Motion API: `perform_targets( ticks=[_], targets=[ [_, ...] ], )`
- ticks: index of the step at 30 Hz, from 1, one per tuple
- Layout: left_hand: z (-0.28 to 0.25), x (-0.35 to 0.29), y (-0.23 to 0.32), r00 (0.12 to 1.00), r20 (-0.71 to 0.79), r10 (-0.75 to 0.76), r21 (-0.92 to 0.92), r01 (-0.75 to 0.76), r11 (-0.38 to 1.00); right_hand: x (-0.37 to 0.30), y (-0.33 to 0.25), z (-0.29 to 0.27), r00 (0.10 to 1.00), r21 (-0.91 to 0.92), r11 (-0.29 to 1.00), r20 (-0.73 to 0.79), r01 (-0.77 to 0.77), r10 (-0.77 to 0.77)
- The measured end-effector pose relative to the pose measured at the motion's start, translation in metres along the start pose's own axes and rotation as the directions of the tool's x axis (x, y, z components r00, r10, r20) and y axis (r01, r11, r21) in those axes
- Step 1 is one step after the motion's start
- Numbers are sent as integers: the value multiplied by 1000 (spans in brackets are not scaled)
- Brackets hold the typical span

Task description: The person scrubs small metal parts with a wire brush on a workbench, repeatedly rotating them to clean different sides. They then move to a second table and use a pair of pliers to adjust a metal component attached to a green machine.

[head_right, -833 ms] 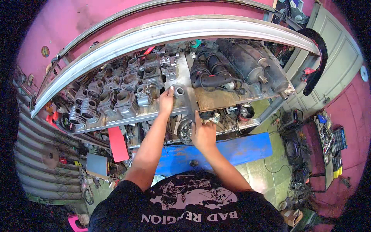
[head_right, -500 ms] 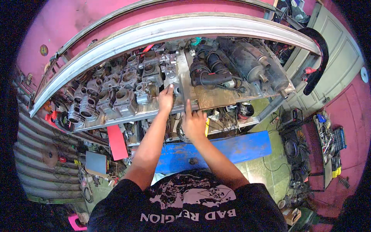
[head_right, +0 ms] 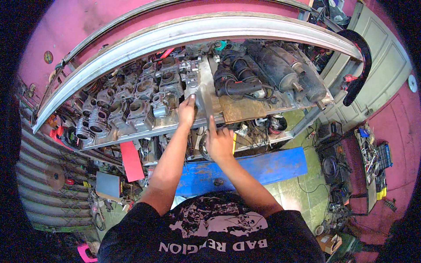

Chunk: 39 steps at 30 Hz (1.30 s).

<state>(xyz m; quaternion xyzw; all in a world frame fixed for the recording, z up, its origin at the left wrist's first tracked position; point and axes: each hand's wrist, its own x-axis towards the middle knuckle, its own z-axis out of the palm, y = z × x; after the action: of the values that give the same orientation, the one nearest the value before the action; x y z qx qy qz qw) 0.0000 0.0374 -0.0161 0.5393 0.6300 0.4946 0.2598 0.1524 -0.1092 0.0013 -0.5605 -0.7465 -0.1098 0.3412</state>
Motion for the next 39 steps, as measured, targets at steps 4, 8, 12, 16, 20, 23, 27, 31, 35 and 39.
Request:
perform_targets(
  ticks=[4, 8, 12, 16, 20, 23, 27, 31, 35, 39],
  targets=[
    [-1, -5, 2, 994, 102, 36, 70, -44, 997, -38, 22, -20, 999, 104, 993, -2, -49, 49],
    [-11, -11, 26, 978, 194, 80, -10, -80, 997, -29, 42, -48, 972, 200, 953, 108, -228, 210],
    [-7, 18, -35, 928, 29, 371, -89, -367, 926, 17, 35, -47, 986, 264, 955, 128, -137, 106],
    [0, -10, 2, 956, 78, 282, 296, -292, 909, 73, 34, -69, 963, 132, 990, 271, -47, 10],
    [-4, -7, -9, 961, 87, 262, 282, -276, 919, 137, 21, -76, 844, 16, 999, 536, -44, 29],
    [-5, -13, 3, 963, 95, 252, 264, -269, 926, 172, 26, -60, 762, -37, 999, 648, 26, 4],
    [-5, -11, 2, 968, 96, 232, 247, -249, 936, 184, 28, -53, 730, 11, 992, 676, 129, -102],
    [-10, -16, 15, 971, 96, 219, 229, -235, 944, 174, 28, -90, 696, -4, 989, 711, 150, -103],
    [-5, -17, 12, 964, 62, 259, 236, -267, 934, 175, 23, -88, 715, -2, 994, 695, 106, -75],
    [-4, -14, 5, 958, 61, 281, 253, -287, 924, 164, 23, -71, 780, 50, 998, 624, 27, -52]
  ],
)
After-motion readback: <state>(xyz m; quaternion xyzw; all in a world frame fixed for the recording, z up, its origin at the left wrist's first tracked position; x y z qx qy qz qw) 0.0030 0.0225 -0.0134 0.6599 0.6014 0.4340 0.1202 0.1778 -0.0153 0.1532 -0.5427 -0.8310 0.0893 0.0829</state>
